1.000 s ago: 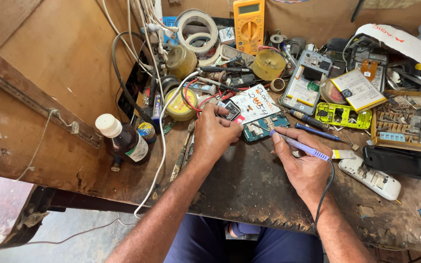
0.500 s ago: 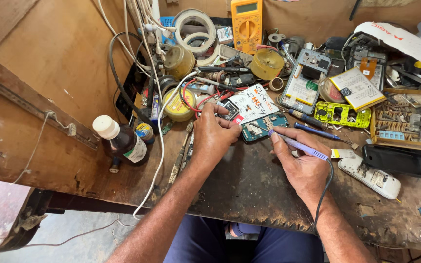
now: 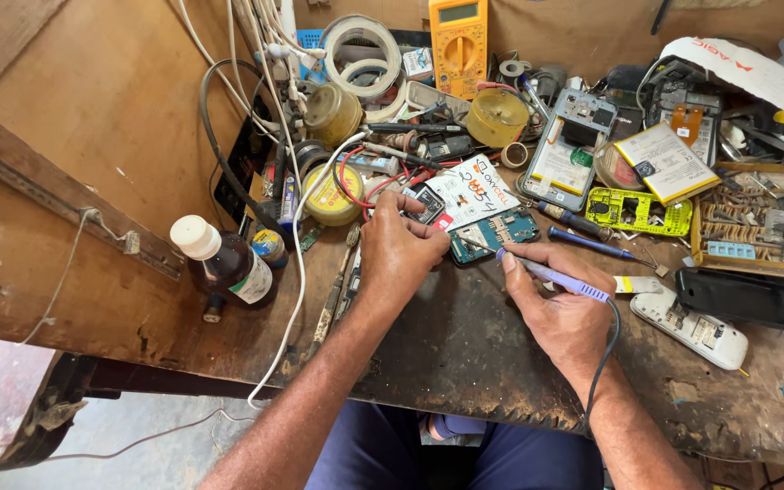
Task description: The person works at a cluttered electronics repair bench, handling a small card and a disassembled phone motherboard. They position the board, then use a soldering iron by hand to solder components on the board while holding it steady with the other hand, and finally set the board down on the bench.
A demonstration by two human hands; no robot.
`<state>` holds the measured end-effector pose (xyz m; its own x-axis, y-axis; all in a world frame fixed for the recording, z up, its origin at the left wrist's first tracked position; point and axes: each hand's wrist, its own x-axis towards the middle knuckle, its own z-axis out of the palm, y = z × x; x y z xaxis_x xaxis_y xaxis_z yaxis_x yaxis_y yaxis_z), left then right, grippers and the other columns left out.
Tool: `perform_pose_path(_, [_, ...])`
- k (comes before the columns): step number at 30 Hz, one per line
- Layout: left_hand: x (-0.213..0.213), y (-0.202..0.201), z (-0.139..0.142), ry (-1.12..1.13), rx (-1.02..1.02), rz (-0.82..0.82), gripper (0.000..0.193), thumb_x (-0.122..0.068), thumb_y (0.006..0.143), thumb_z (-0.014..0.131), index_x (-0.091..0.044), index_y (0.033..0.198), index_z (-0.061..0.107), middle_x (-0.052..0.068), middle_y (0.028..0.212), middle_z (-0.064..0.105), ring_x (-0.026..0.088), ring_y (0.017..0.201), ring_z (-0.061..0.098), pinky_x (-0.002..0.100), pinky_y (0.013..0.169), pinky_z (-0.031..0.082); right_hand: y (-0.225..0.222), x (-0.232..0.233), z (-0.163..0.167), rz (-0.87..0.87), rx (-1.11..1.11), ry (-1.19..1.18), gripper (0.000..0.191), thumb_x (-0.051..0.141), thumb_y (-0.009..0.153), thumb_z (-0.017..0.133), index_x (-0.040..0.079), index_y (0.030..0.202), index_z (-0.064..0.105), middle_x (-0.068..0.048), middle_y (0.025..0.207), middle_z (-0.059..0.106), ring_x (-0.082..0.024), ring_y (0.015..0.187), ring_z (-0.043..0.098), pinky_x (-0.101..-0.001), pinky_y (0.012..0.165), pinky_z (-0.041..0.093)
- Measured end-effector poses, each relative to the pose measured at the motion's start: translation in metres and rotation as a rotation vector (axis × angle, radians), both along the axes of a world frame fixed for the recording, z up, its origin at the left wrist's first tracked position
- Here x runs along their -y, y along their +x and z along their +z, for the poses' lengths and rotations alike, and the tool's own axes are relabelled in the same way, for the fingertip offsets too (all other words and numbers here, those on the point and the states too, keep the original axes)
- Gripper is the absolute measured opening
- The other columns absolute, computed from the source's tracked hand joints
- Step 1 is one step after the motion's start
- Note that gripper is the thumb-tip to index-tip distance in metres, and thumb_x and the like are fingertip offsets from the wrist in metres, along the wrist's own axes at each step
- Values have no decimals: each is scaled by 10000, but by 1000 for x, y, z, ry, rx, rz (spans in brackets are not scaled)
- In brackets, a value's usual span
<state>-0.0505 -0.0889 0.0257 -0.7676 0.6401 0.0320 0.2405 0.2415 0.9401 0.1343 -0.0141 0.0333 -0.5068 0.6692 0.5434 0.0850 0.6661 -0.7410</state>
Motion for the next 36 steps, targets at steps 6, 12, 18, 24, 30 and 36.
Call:
perform_pose_path(6, [-1, -1, -2, 10, 18, -2, 430, -92, 688, 753, 0, 1057, 553, 91, 739, 773, 158, 591, 744, 306, 558, 599, 0, 1, 1, 9, 14, 9, 135, 97, 938, 761, 20, 1049, 764, -15, 865, 749, -51, 742, 675, -203, 607, 510])
perform_pose_path(12, [-1, -3, -2, 48, 92, -35, 444, -80, 697, 781, 2, 1078, 569, 92, 742, 761, 150, 605, 737, 306, 540, 598, 1, 0, 1, -33, 9, -18, 142, 103, 942, 769, 28, 1063, 775, -22, 846, 737, -58, 724, 650, -214, 610, 499])
perform_pose_path(18, [-2, 1, 2, -20, 23, -10, 443, -75, 707, 775, 2, 1087, 562, 92, 734, 766, 161, 591, 737, 313, 545, 587, 1, -1, 1, -32, 2, -10, 145, 106, 947, 764, 30, 1070, 773, -18, 849, 736, -47, 728, 652, -211, 619, 507])
perform_pose_path(24, [-1, 4, 4, -16, -53, 10, 405, -86, 718, 763, 3, 1054, 557, 90, 736, 771, 161, 613, 747, 321, 583, 599, 0, -1, 1, -25, 3, -1, 136, 108, 953, 761, 29, 1064, 772, -19, 821, 730, -55, 707, 661, -213, 606, 499])
perform_pose_path(30, [-2, 4, 3, -35, -58, 14, 425, -91, 703, 769, -5, 1053, 544, 85, 741, 770, 170, 621, 753, 327, 593, 605, 1, -2, 0, -5, 16, 18, 131, 96, 947, 765, 22, 1055, 769, -24, 815, 735, -64, 701, 667, -220, 611, 501])
perform_pose_path(36, [-3, 5, 2, -44, -109, 31, 429, -100, 700, 781, -6, 1048, 549, 84, 740, 776, 177, 636, 753, 334, 627, 598, 0, -1, 0, 18, 7, 26, 127, 77, 927, 766, 12, 1037, 759, -36, 872, 752, -66, 750, 688, -216, 622, 525])
